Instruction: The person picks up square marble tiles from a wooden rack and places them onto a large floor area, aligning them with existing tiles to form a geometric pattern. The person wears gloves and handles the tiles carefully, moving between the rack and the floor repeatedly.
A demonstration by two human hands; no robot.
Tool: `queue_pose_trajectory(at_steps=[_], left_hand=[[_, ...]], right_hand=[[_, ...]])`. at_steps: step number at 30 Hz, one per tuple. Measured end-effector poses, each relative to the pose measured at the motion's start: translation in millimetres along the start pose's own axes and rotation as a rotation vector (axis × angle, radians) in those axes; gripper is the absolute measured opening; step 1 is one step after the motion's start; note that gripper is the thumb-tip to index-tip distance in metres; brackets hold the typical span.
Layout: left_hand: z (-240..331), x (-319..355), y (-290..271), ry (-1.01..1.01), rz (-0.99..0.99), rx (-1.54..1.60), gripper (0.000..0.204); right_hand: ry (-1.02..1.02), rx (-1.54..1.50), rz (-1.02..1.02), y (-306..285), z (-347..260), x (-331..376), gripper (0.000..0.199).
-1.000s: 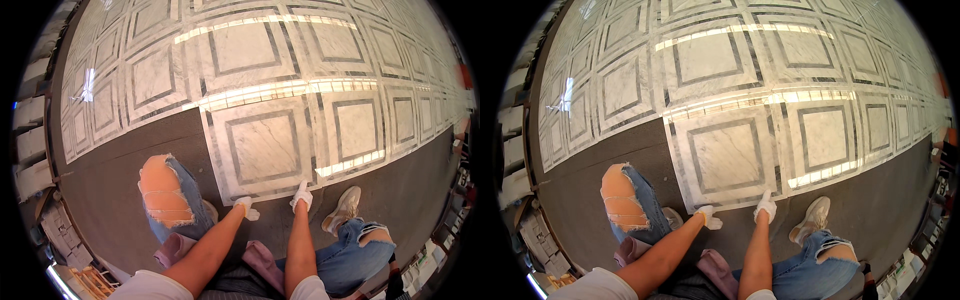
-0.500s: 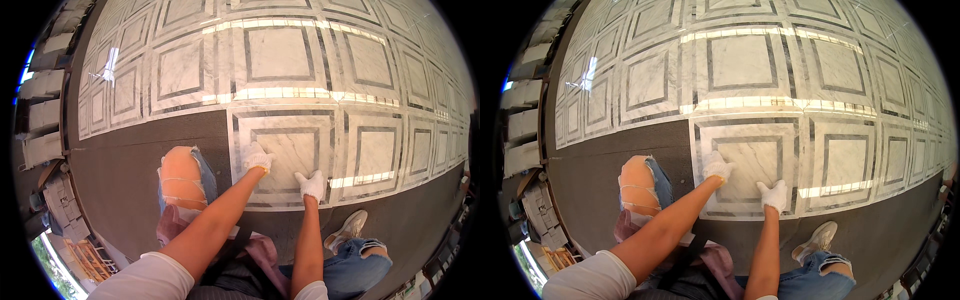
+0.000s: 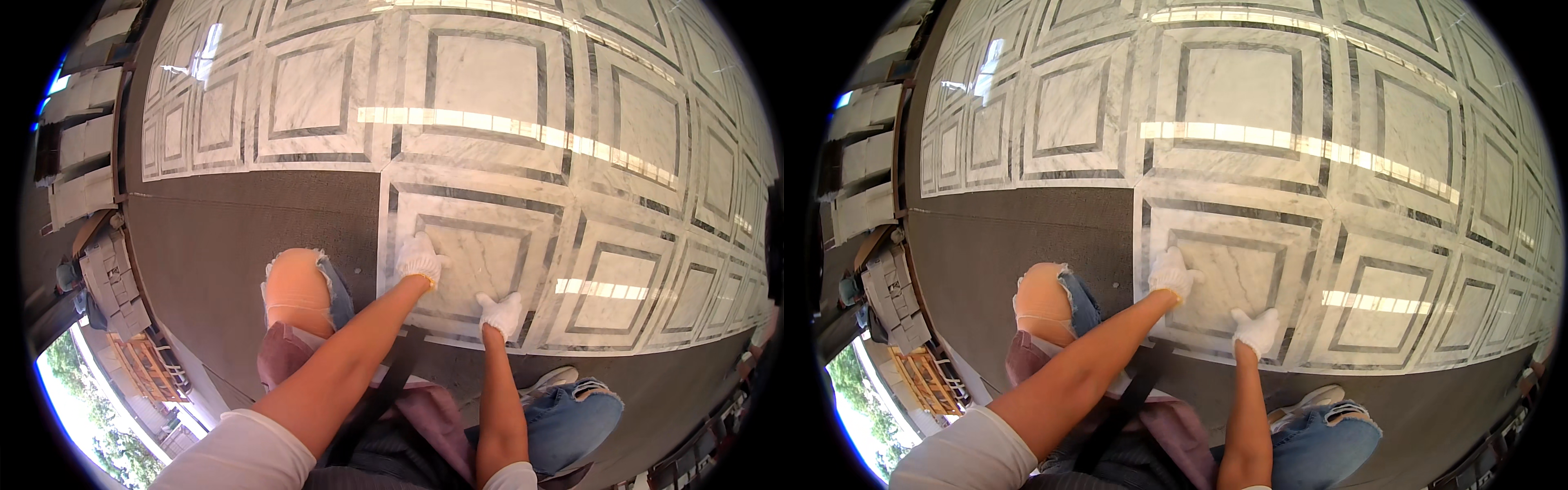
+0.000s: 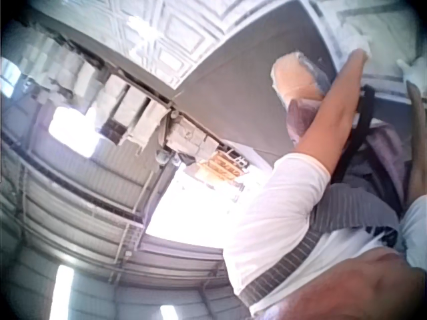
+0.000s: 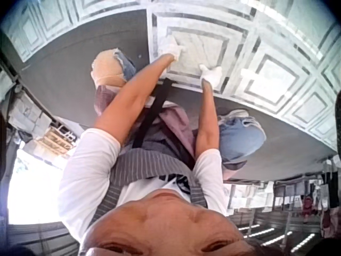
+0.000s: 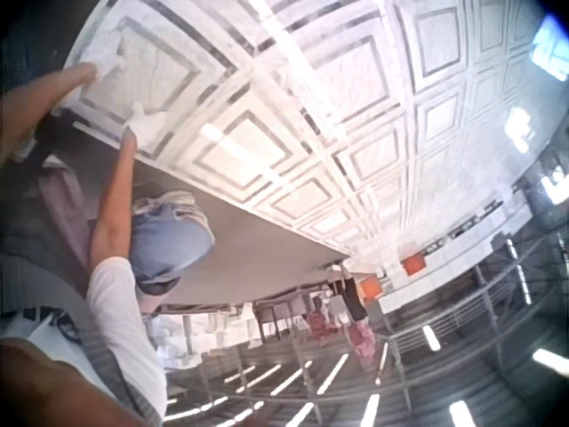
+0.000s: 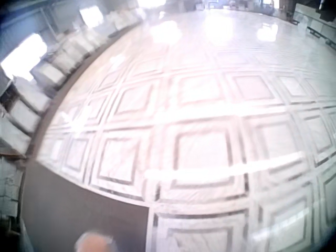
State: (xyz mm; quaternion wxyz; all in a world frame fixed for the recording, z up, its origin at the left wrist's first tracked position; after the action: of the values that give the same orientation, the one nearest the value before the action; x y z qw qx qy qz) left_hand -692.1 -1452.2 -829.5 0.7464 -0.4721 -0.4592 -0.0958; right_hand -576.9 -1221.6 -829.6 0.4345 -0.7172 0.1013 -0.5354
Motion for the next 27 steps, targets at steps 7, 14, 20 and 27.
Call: queue_pose_trajectory(at_steps=[7,14,20,27], left_hand=[[4,-4,-1,-0.043,-0.068,-0.024,0.067],[-7,0,-12,0.107,-0.134,-0.022,0.060],[-23,88,-67,0.141,-0.078,-0.013,0.046],[-68,265,-56,0.099,-0.226,0.029,0.044]], right_hand=[[-0.034,0.063,0.009,-1,-4,-3,0.062],[-0.128,0.035,-0.095,-6,-10,1,0.059],[-0.174,-0.296,-0.530,-49,18,-12,0.052],[-0.274,-0.485,-0.621,-163,13,135,0.040]])
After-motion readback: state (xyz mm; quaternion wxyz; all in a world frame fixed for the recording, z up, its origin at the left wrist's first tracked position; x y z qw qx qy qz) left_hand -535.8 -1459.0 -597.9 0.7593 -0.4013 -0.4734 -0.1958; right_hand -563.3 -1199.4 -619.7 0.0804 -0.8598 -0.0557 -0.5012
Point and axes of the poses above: each hand's wrist, its own x-axis away from the middle knuckle, its own y-axis out of the palm, z = x × y, the point moved 7 cm from there along -x, towards the middle knuckle, and after that the axes turned 4 degrees about x, right-handed, at the moved point
